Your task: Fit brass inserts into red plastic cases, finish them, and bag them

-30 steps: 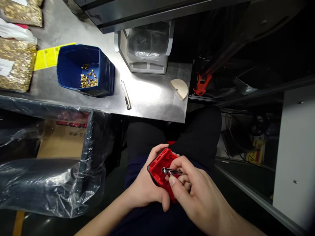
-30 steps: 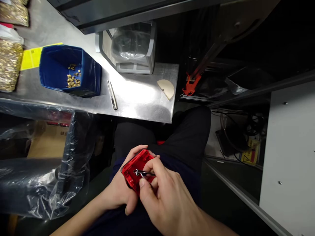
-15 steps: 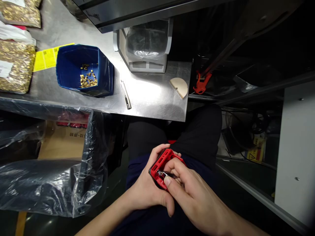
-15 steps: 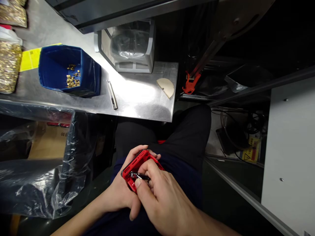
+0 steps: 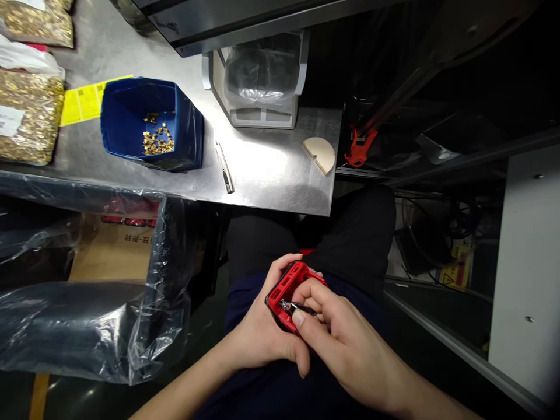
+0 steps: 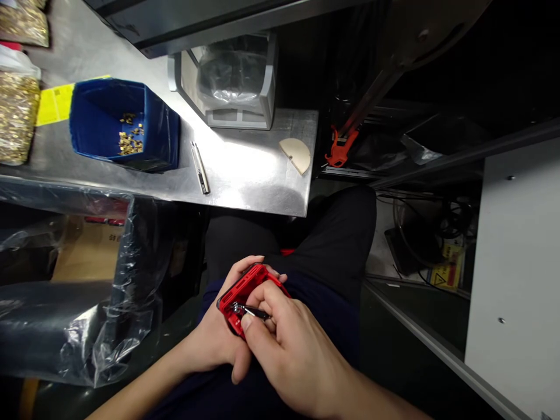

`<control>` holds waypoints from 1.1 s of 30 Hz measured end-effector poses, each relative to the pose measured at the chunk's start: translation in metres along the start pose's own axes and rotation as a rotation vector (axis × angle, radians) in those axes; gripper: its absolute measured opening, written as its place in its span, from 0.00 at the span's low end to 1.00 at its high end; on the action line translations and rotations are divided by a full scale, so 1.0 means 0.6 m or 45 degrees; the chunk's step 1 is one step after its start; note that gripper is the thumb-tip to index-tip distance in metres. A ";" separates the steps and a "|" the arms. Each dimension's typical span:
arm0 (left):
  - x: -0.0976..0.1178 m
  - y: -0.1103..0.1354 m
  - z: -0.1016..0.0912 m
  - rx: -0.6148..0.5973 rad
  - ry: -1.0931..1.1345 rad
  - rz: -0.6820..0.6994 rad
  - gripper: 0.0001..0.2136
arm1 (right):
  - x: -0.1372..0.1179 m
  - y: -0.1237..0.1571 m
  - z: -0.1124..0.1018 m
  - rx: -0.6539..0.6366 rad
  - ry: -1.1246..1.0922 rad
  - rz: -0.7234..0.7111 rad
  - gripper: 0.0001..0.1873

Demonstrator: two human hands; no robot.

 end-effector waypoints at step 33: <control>0.016 -0.005 0.008 -0.046 -0.099 -0.050 0.52 | -0.002 -0.019 -0.142 0.911 0.476 -0.488 0.09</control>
Point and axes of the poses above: each hand's wrist, its own y-axis away from the middle knuckle, its own z-axis out of the palm, x = y × z, the point moved 5 cm from there along -y, towards the middle knuckle, and after that the axes turned 4 degrees about z, right-handed, at the moved point
